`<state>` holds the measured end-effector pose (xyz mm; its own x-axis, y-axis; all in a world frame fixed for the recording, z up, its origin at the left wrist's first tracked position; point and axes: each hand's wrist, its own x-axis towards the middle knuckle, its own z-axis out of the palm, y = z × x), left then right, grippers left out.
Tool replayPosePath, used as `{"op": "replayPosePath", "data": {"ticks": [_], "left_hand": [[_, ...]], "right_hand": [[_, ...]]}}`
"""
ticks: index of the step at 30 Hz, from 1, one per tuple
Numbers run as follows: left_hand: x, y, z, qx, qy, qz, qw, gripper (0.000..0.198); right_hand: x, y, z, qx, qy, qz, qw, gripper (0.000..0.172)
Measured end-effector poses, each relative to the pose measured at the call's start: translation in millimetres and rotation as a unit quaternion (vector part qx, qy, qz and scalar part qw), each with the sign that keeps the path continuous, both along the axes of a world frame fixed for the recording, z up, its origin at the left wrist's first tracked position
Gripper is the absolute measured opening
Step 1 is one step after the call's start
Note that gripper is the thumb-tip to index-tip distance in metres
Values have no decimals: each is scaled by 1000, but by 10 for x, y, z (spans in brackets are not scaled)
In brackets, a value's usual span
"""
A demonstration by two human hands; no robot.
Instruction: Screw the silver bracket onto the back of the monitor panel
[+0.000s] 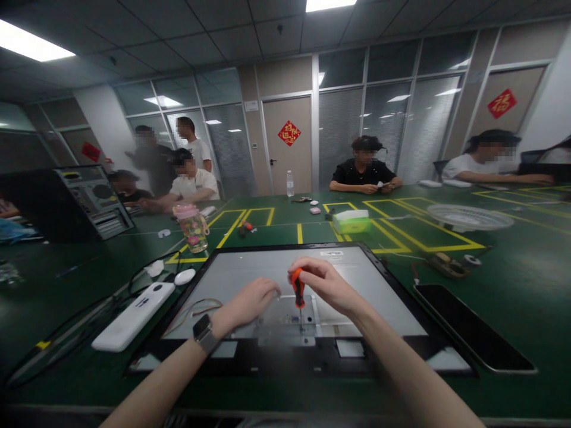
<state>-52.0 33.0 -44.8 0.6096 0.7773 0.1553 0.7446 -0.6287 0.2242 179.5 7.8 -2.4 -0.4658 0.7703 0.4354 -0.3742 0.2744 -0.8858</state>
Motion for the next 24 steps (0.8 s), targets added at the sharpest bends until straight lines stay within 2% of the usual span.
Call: {"op": "replayPosePath", "data": {"ticks": [3,9,14,17,24], "left_hand": [[-1,-6,3,-3,2,4,1000,32],[12,-20,22,-3,3,5,1000,30],[23,-34,54,-4,7,8,1000,31],[18,-23,38,2,6,4,1000,31],[3,7,-13,5,7,3,1000,29]], "right_hand": [[-8,-30,24,-23,8,33,999,21],[21,-23,31,-35,0,54,998,24],[17,10,-11,-6,9,19,1000,17],[7,18,-25,15,32,5,999,18],[-5,-36,-6,-39,12,69,997,23]]}}
